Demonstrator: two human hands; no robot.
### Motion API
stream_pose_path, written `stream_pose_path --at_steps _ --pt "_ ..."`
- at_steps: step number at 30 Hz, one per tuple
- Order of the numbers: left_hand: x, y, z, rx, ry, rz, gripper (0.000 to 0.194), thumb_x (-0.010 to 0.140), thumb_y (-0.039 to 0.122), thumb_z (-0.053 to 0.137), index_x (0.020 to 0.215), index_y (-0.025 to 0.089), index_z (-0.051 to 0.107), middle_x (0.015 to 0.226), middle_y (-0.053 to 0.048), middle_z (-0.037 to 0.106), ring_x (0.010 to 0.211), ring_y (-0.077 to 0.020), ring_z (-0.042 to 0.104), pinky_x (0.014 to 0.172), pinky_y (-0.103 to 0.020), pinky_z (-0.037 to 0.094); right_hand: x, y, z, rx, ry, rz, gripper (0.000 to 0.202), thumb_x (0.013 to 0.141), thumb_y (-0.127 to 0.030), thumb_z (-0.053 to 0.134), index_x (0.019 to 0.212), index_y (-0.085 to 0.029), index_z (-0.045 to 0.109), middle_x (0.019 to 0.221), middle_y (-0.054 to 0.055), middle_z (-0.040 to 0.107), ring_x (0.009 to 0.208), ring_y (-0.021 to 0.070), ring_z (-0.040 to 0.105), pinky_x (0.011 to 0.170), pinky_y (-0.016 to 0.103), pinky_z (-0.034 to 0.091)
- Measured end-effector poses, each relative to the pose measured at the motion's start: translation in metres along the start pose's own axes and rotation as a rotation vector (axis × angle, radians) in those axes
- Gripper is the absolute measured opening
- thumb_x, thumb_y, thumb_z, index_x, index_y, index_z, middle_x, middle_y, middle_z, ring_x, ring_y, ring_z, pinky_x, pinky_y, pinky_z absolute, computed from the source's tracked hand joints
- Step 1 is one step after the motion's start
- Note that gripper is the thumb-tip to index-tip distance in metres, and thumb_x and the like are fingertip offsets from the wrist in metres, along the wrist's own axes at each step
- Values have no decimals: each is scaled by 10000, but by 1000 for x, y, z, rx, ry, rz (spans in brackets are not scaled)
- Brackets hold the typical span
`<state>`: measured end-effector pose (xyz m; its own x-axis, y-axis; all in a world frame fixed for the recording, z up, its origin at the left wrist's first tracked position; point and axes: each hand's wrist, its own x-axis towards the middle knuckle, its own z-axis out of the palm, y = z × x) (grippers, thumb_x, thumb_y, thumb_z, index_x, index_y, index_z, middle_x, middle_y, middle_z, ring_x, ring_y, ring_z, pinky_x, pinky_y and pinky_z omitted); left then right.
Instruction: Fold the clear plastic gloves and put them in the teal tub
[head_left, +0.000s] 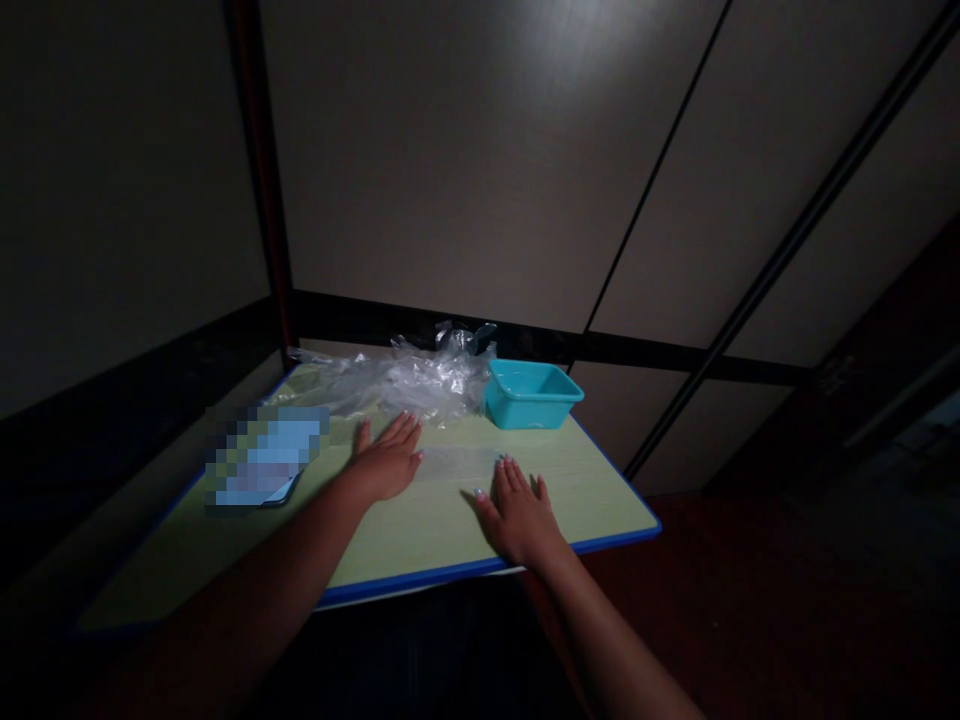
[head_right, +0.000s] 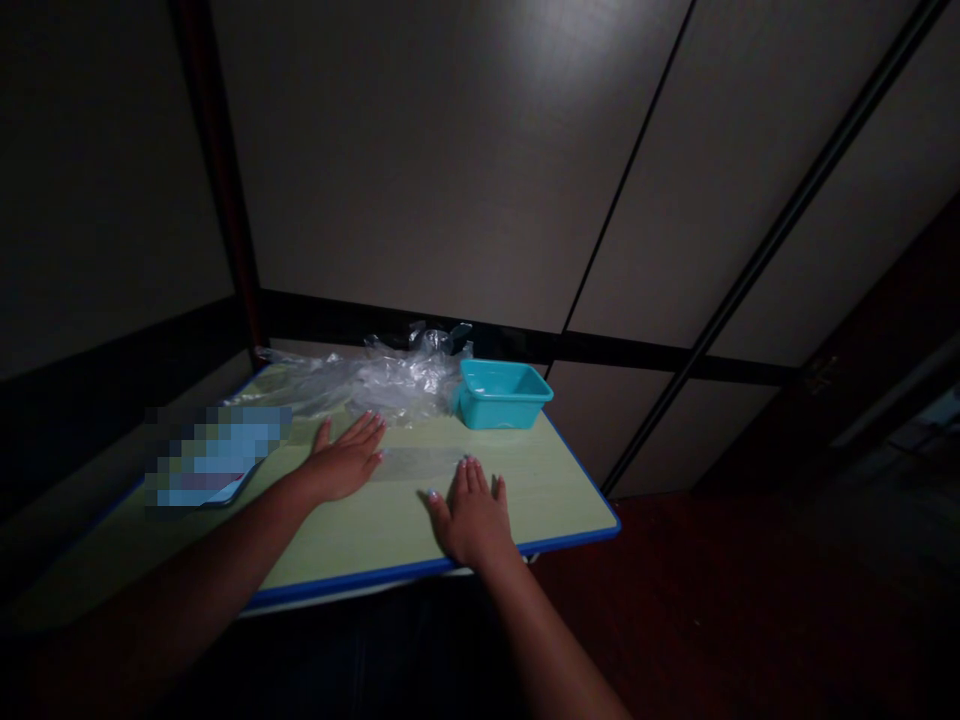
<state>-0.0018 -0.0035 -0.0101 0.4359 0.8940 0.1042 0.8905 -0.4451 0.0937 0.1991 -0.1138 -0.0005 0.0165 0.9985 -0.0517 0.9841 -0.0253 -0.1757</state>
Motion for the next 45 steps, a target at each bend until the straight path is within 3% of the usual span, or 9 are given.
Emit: stream_pose_path --at_steps 6,10,12,15,18,27,35,40,45 --pt "5 -2 -8 -160 372 -5 418 881 277 346 1250 166 509 1387 -139 453 1315 -278 324 1053 -567 176 11 -6 -16 -26 46 -98 787 906 -585 129 1460 -26 126 1519 140 -2 1408 239 -5 1107 517 -4" --pt "13 -3 -14 -560 572 -29 301 851 339 329 763 179 568 837 -96 631 859 -222 563 796 -366 439 40 -26 -29 0 -43 -370 693 927 -522 170 1476 -107 83 1528 76 -6 1411 200 0 1107 524 18" --pt "16 -2 -11 -872 525 -61 347 846 420 300 643 204 479 615 -18 527 619 -167 514 613 -293 434 57 -36 -27 14 -109 -451 691 927 -519 176 1476 -112 75 1530 87 16 1411 204 28 1104 533 23" --pt "18 3 -2 -1174 317 -33 438 807 569 323 586 209 438 505 38 407 472 -121 402 484 -247 353 73 -42 -15 34 -116 -500 678 931 -505 173 1474 -110 82 1532 107 50 1411 208 39 1100 538 16" --pt "20 5 7 -1195 207 1 490 752 648 392 549 204 429 497 40 410 477 -113 389 487 -242 334 78 -39 -5 58 -112 -512 686 929 -530 119 1473 -112 101 1531 104 84 1411 194 43 1101 535 10" --pt "15 2 1 -1094 151 -36 521 764 664 358 567 193 466 496 41 403 468 -109 384 468 -233 305 72 12 -11 63 -89 -372 719 899 -613 155 1477 -193 73 1537 52 68 1411 203 42 1090 548 52" --pt "14 5 1 -1138 230 -68 545 750 688 380 567 184 479 482 43 403 445 -96 379 442 -219 302 65 32 -15 18 -81 -320 712 914 -576 145 1477 -146 70 1534 87 44 1410 218 28 1090 539 83" --pt "13 3 -23 -1263 397 -151 534 753 690 396 648 177 503 509 49 416 431 -83 372 412 -204 284 73 9 -30 5 -10 -463 686 921 -525 231 1476 -136 123 1531 101 66 1409 228 55 1105 514 32" --pt "15 -21 -48 -1217 424 -124 510 774 667 427 702 171 524 517 56 393 432 -75 351 405 -196 268 88 -24 -31 64 -114 -652 690 918 -542 249 1478 -164 109 1531 81 45 1409 222 44 1103 514 81"
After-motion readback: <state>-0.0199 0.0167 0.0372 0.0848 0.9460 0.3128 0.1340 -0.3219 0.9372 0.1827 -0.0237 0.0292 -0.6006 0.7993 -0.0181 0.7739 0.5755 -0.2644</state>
